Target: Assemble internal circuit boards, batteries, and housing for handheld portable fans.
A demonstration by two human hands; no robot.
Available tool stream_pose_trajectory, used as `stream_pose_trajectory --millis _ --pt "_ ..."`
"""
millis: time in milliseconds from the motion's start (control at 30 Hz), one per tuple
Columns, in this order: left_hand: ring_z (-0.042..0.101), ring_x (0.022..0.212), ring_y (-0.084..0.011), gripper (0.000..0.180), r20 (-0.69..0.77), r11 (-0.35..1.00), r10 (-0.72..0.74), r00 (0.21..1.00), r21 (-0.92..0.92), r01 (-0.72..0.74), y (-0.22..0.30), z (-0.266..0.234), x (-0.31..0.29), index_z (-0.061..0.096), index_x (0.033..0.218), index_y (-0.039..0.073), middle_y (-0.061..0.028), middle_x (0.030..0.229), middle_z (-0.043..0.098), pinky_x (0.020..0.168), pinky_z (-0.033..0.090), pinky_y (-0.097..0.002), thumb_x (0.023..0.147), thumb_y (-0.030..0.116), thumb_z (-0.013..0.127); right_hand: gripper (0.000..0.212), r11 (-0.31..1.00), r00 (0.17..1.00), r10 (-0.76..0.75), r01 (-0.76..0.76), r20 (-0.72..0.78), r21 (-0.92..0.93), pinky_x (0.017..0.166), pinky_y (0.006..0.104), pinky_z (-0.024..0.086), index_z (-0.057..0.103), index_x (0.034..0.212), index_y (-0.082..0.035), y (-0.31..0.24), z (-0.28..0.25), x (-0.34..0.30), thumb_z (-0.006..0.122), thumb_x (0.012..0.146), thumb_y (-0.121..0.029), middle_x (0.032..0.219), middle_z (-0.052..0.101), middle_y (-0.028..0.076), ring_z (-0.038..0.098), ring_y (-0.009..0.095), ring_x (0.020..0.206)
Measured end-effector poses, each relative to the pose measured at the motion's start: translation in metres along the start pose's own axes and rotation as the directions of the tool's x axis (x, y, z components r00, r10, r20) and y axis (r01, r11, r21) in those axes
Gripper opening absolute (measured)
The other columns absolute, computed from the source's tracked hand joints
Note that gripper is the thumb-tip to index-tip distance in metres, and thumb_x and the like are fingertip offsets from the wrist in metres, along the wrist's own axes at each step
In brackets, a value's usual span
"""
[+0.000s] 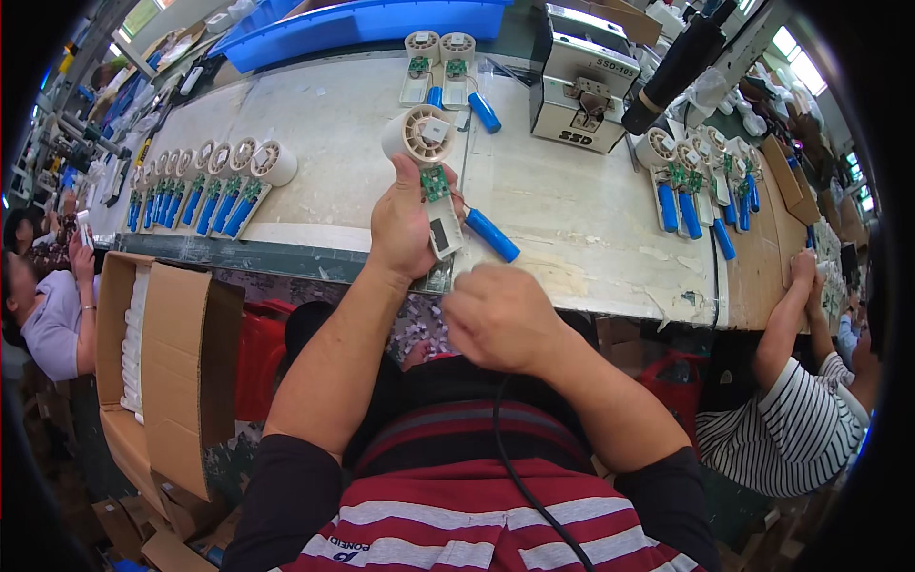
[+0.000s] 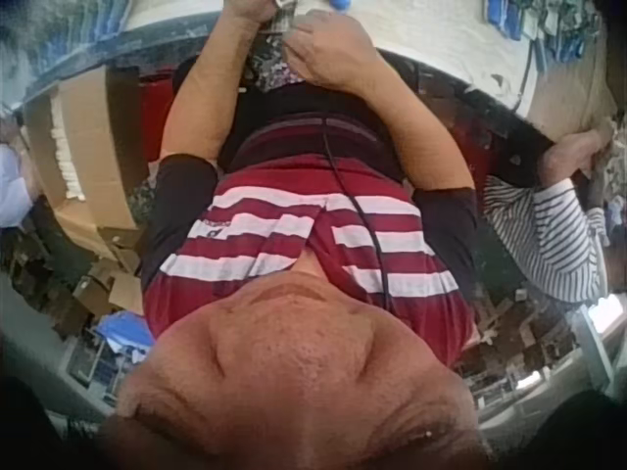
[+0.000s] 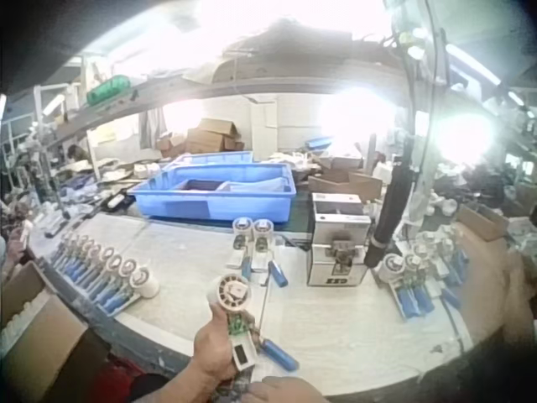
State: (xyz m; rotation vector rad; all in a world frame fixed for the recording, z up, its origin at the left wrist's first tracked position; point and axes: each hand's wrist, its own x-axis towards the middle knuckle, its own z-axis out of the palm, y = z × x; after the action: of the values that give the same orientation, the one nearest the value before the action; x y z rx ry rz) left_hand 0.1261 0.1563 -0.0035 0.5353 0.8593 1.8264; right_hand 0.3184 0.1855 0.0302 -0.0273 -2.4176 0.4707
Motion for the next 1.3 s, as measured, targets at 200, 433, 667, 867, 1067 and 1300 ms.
stream_pose_trajectory --millis 200,433,667,867,1067,1300 --pt "0.063 0.074 -0.0194 0.073 -0.003 0.995 0.002 1.0 0.096 -0.002 0.008 0.0 0.002 0.063 0.106 0.006 -0.0087 0.088 0.064 0.067 0.053 -0.0329 0.101 0.076 0.041 0.022 0.876 0.872 0.47 -0.48 -0.138 -0.051 0.074 0.0453 0.055 0.072 0.098 -0.003 0.008 -0.014 0.005 0.078 0.085 -0.02 0.091 0.063 0.015 0.067 0.036 0.086" --pt "0.06 0.073 -0.0183 0.073 0.024 0.996 0.013 1.0 0.089 -0.015 0.005 -0.001 0.0 0.06 0.107 0.006 -0.0081 0.086 0.063 0.068 0.052 -0.0326 0.102 0.076 0.04 0.02 0.689 0.688 0.695 -0.72 0.207 0.079 0.085 0.047 0.054 0.071 0.099 0.002 0.03 -0.016 0.007 0.071 0.084 -0.011 0.098 0.066 0.02 0.066 0.041 0.092" --pt "0.058 0.073 -0.0145 0.071 0.083 0.993 0.052 0.995 0.104 -0.06 0.004 0.008 -0.004 0.058 0.107 0.004 -0.0063 0.082 0.061 0.068 0.051 -0.0289 0.103 0.073 0.042 0.021 0.581 0.67 0.698 -0.736 0.252 0.347 0.083 0.0449 0.053 0.07 0.098 0.0 0.012 -0.017 0.013 0.078 0.081 -0.01 0.096 0.068 0.019 0.066 0.039 0.093" --pt "0.052 0.075 -0.0164 0.073 0.063 0.997 0.035 0.997 0.067 -0.04 0.005 0.013 -0.007 0.055 0.105 0.005 -0.0053 0.081 0.054 0.07 0.047 -0.0315 0.103 0.076 0.035 0.025 0.694 0.771 0.634 -0.606 0.068 0.389 0.08 0.0456 0.052 0.07 0.102 -0.002 0.009 -0.007 0.021 0.081 0.082 -0.013 0.095 0.066 0.019 0.065 0.039 0.09" --pt "0.051 0.078 -0.0176 0.072 0.09 0.998 0.06 0.994 0.021 -0.062 0.002 0.012 -0.009 0.053 0.107 0.006 -0.0051 0.083 0.052 0.072 0.046 -0.0324 0.103 0.075 0.034 0.024 0.701 0.753 0.655 -0.638 0.064 0.319 0.081 0.0481 0.052 0.07 0.101 -0.001 0.005 -0.002 0.028 0.08 0.082 -0.013 0.094 0.065 0.021 0.065 0.041 0.091" --pt "0.053 0.086 -0.0159 0.065 0.105 0.996 0.09 0.99 0.0 -0.09 -0.006 0.011 -0.015 0.054 0.114 0.008 -0.0043 0.094 0.054 0.078 0.05 -0.033 0.104 0.071 0.039 0.024 0.659 0.709 0.703 -0.676 0.048 0.331 0.083 0.049 0.052 0.069 0.099 0.001 0.002 0.005 0.036 0.08 0.082 -0.012 0.097 0.066 0.021 0.065 0.042 0.091"
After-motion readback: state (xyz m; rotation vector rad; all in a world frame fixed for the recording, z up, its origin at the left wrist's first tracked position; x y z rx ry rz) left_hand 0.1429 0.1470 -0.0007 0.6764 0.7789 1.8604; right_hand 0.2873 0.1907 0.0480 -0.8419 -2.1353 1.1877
